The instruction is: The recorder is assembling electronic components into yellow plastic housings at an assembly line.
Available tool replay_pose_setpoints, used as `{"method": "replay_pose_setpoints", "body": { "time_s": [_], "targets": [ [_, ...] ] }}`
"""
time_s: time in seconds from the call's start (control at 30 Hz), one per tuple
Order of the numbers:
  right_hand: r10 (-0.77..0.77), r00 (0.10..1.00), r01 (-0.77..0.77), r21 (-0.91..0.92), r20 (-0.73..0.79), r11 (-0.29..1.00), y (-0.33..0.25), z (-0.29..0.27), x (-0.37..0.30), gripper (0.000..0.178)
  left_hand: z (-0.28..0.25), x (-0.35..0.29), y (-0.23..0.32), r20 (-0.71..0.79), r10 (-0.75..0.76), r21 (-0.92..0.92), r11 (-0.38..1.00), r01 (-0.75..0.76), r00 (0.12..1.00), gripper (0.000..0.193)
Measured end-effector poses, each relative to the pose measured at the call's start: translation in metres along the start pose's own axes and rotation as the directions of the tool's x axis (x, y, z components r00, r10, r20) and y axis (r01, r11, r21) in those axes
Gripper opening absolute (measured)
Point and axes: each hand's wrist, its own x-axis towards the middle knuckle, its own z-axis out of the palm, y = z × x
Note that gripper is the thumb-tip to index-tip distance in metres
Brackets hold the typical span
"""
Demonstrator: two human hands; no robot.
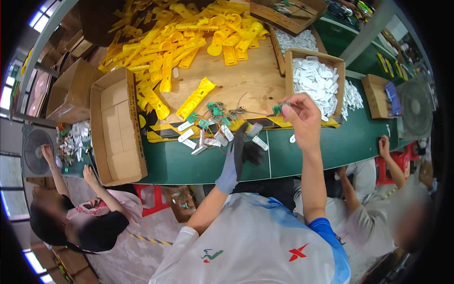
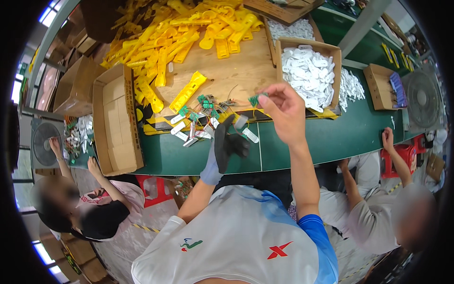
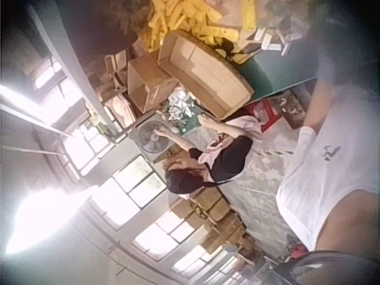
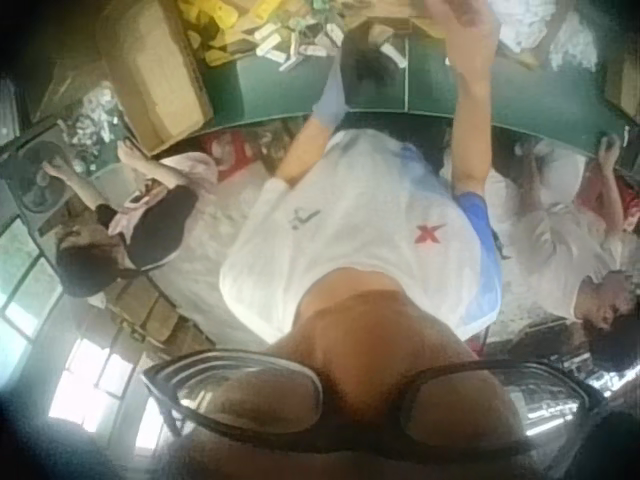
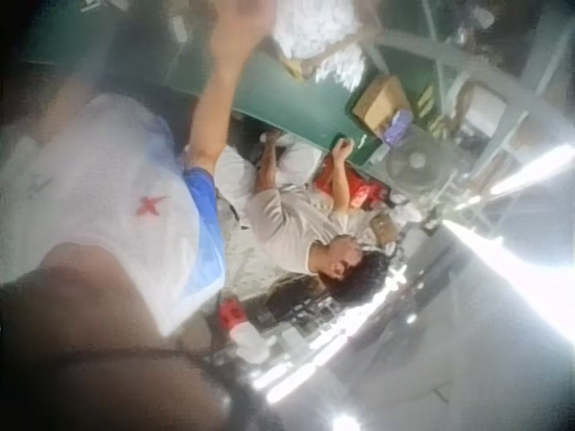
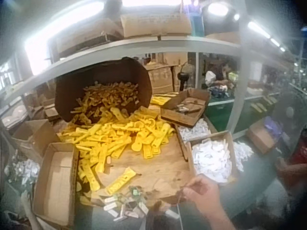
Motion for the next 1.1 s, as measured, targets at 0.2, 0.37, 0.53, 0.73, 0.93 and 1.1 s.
{"method": "replay_pose_setpoints", "body": {
  "time_s": [0.2,0.37,0.53,0.73,0.93,1.1],
  "targets": [
    [0.134,0.980,-0.098,0.229,-0.148,0.969,0.003,-0.015,-0.037,0.013,-0.001,0.015,0.002,0.288,-0.215,0.187,0.968,0.166,0.933,0.034],
    [0.000,0.960,-0.047,-0.160,-0.279,0.986,-0.016,-0.035,-0.063,0.036,0.013,-0.004,0.039,0.277,0.002,0.627,0.757,-0.182,0.961,0.047],
    [-0.360,0.928,0.248,-0.572,-0.090,0.782,-0.036,-0.015,-0.070,0.041,0.023,-0.018,0.056,0.563,0.223,0.761,0.236,-0.605,0.795,0.061],
    [0.282,0.907,-0.282,-0.048,0.311,0.958,-0.004,-0.012,-0.061,0.048,0.029,-0.019,0.053,0.762,0.356,0.542,0.107,-0.833,0.541,0.056],
    [0.271,0.722,-0.625,0.431,0.637,0.651,0.042,-0.004,-0.092,0.077,0.013,-0.014,0.061,0.811,0.190,0.470,0.351,-0.810,0.553,0.051],
    [0.505,0.579,-0.803,0.556,0.640,0.216,0.060,-0.003,-0.111,0.044,-0.009,-0.017,0.074,0.804,0.025,0.430,0.665,-0.610,0.594,0.033]
  ]
}}
